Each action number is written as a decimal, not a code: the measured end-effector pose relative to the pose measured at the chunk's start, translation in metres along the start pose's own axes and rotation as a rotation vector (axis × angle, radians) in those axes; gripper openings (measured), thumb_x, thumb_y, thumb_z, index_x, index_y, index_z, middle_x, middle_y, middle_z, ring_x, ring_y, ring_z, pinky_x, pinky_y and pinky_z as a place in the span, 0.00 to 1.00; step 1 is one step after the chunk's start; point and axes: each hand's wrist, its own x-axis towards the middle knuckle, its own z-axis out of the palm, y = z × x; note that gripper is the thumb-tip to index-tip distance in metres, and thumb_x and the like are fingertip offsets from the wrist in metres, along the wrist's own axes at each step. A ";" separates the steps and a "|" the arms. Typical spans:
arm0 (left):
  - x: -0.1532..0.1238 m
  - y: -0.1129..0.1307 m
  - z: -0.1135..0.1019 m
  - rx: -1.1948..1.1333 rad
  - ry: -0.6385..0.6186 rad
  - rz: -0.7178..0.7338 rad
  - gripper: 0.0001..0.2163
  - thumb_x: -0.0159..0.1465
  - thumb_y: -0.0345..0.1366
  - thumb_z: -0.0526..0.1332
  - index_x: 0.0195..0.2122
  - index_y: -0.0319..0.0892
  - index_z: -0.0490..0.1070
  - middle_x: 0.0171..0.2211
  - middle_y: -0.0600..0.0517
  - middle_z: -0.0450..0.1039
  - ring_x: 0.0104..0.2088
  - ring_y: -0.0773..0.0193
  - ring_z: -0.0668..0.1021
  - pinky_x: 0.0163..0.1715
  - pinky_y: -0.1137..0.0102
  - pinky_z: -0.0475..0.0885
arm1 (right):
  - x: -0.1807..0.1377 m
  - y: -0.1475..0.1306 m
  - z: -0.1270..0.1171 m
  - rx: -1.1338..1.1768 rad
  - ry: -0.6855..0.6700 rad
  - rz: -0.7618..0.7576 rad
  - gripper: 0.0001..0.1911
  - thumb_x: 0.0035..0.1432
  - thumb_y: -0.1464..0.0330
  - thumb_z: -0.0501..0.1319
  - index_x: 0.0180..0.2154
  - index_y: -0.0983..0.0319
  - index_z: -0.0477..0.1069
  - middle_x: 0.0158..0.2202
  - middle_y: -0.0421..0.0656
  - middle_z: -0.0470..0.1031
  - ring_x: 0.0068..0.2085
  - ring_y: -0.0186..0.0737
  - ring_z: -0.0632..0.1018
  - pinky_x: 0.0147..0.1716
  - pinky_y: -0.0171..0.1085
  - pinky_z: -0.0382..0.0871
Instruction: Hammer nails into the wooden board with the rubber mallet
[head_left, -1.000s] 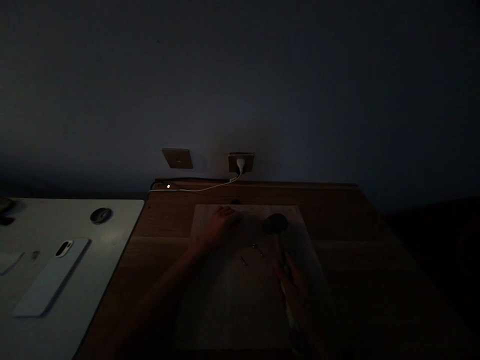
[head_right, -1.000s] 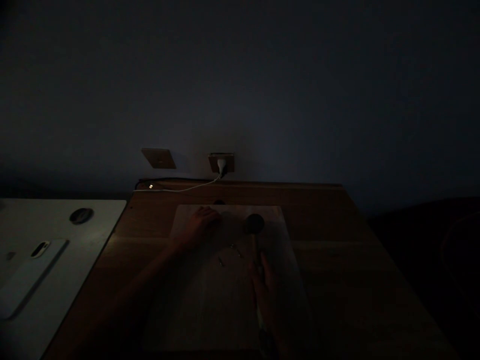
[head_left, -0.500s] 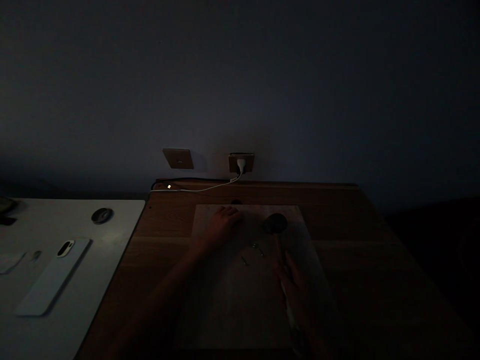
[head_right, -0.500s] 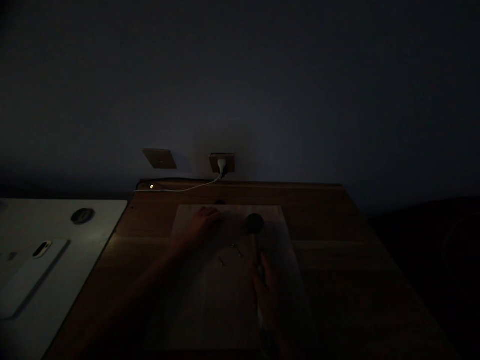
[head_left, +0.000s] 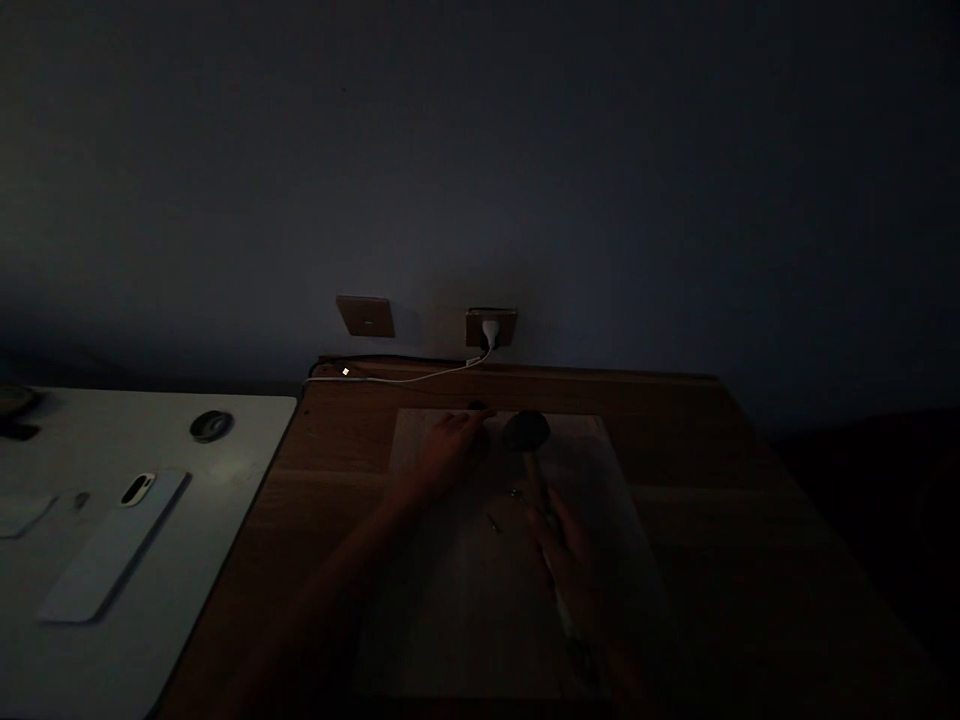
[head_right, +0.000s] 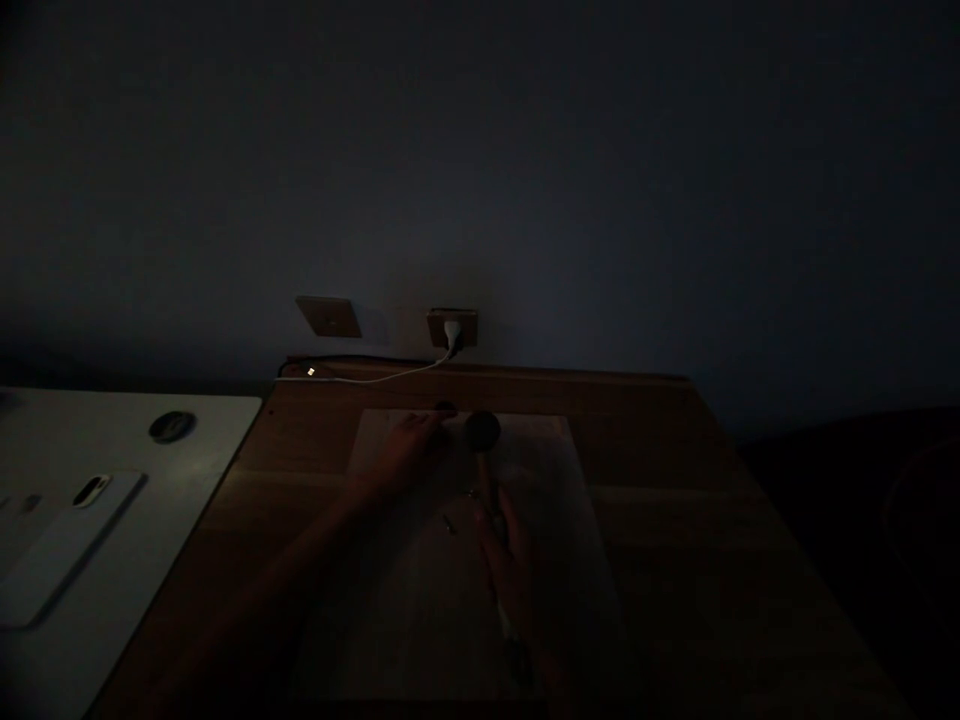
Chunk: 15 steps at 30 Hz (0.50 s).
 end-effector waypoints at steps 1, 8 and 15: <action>0.000 0.000 0.000 -0.009 0.002 -0.005 0.27 0.66 0.26 0.61 0.66 0.43 0.64 0.48 0.47 0.81 0.50 0.55 0.81 0.55 0.60 0.71 | 0.001 -0.002 0.002 -0.002 -0.016 -0.010 0.44 0.56 0.39 0.61 0.64 0.60 0.69 0.19 0.34 0.66 0.20 0.38 0.70 0.18 0.35 0.63; -0.001 -0.003 0.001 -0.022 0.016 -0.007 0.27 0.64 0.26 0.63 0.65 0.42 0.65 0.56 0.43 0.78 0.55 0.53 0.79 0.57 0.59 0.72 | 0.002 -0.002 0.012 -0.055 -0.030 -0.019 0.45 0.56 0.40 0.61 0.66 0.62 0.68 0.20 0.35 0.68 0.22 0.40 0.72 0.19 0.35 0.64; 0.000 -0.003 -0.001 -0.058 0.012 -0.022 0.30 0.63 0.24 0.62 0.67 0.42 0.63 0.59 0.42 0.76 0.56 0.53 0.79 0.59 0.59 0.72 | 0.000 -0.003 0.011 -0.095 -0.049 -0.033 0.45 0.59 0.39 0.59 0.66 0.63 0.68 0.29 0.43 0.78 0.31 0.46 0.79 0.30 0.39 0.72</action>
